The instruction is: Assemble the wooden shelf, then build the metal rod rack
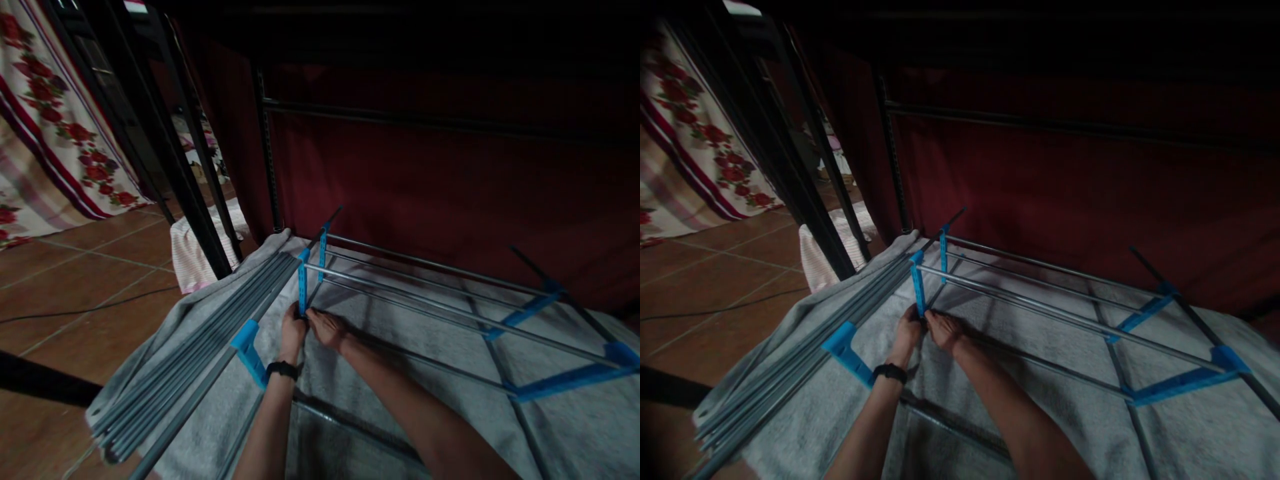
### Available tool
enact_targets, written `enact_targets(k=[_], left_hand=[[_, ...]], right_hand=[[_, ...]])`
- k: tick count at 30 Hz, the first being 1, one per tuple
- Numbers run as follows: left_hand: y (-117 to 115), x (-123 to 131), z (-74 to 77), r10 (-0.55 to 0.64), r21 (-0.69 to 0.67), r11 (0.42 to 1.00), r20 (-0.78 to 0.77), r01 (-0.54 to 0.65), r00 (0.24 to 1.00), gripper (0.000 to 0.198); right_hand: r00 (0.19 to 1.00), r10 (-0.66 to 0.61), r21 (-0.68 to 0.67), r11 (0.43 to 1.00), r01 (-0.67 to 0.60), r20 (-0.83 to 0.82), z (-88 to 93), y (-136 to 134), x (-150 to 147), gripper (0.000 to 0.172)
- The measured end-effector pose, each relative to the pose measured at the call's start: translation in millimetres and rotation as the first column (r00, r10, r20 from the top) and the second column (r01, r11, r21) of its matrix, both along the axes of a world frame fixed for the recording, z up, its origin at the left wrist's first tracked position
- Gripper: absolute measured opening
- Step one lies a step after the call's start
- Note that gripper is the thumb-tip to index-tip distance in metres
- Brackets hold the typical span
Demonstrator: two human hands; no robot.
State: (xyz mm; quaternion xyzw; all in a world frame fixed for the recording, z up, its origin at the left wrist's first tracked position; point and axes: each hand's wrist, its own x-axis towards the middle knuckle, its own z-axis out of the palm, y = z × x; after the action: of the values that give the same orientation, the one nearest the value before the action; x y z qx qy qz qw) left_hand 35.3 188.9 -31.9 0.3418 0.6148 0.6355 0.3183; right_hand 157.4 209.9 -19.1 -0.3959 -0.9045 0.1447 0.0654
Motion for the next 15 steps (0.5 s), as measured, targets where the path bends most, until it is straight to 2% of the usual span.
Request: enact_targets(k=[6, 15], left_hand=[[18.1, 15.0, -0.9, 0.01, -0.014, 1.0, 0.066, -0.01, 0.998, 0.022], [18.9, 4.3, -3.2, -0.099, 0.029, 0.995, 0.142, 0.095, 0.985, 0.027]], right_hand=[[0.994, -0.024, -0.042, 0.999, 0.029, 0.108, 1.5, 5.7, -7.3, 0.031], [0.993, -0.049, -0.046, 0.997, 0.054, 0.104, 8.0, 7.1, -5.0, 0.035]])
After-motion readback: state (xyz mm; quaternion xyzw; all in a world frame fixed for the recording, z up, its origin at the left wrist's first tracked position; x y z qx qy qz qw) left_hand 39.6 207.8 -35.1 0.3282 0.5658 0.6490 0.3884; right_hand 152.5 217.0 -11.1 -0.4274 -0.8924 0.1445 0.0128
